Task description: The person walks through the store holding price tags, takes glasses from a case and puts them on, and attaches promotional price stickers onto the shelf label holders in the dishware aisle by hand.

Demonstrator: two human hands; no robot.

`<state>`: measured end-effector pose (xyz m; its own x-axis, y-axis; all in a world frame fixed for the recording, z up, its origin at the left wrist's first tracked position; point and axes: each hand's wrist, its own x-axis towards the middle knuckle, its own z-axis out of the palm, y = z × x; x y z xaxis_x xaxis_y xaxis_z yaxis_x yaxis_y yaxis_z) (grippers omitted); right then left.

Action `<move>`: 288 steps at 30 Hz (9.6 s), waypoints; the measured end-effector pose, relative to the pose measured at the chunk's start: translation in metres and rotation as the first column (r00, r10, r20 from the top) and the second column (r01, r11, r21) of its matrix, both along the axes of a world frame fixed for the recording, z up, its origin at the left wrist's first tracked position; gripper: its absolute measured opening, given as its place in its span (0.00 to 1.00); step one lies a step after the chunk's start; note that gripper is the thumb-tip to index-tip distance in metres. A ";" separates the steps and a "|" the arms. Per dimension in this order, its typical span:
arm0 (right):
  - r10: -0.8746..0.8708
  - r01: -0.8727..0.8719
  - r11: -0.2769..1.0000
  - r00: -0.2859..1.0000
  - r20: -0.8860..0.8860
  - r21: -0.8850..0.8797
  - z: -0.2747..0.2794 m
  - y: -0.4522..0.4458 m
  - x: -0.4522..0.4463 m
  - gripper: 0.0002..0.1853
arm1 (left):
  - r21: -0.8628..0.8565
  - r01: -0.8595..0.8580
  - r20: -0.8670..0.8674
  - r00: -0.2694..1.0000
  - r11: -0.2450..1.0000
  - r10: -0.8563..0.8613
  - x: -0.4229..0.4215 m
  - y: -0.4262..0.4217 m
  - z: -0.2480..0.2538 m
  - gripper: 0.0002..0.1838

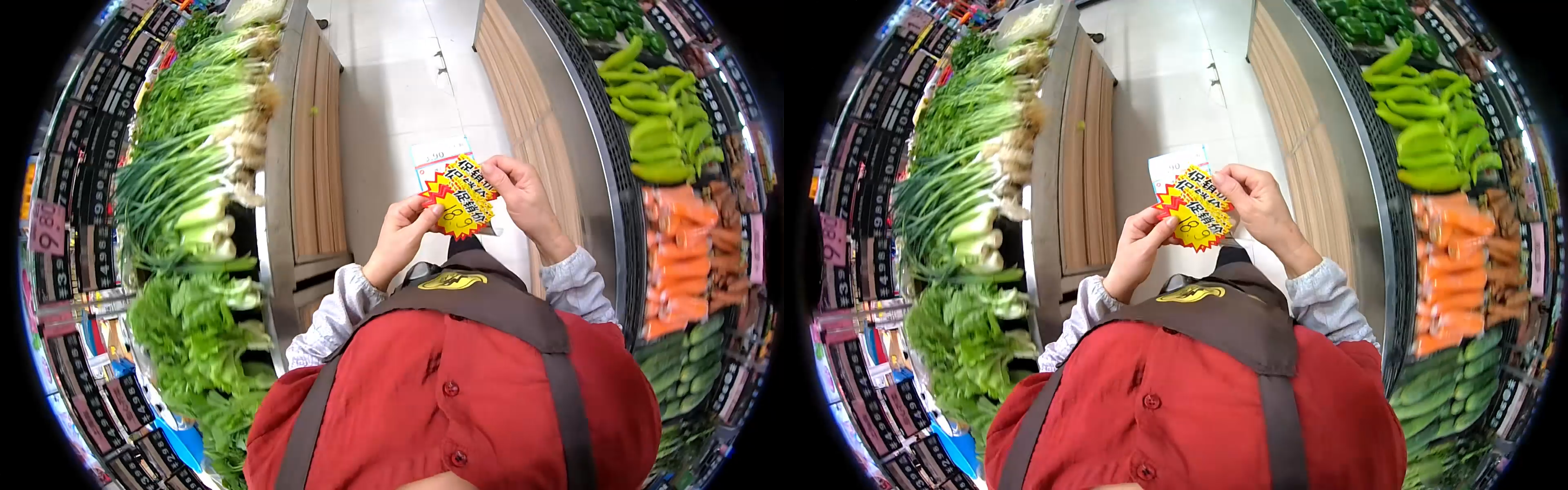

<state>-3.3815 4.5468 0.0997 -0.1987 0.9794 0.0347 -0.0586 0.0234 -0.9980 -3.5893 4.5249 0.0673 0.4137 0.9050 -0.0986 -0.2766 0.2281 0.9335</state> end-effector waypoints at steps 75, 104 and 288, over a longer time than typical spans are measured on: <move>-0.313 0.312 0.936 0.950 -0.021 0.160 0.033 2.480 0.392 0.10 | 0.495 0.115 -0.459 0.876 0.861 0.147 0.357 2.443 0.040 0.08; -0.332 0.336 0.929 0.942 -0.057 0.155 0.014 3.385 0.485 0.10 | 0.470 -0.052 -0.225 0.958 0.881 0.176 0.439 3.357 0.016 0.08; 0.409 -0.564 0.824 0.656 0.634 0.052 -0.093 6.513 0.427 0.20 | -0.784 -0.286 0.070 0.840 0.550 0.537 0.400 6.530 -0.150 0.19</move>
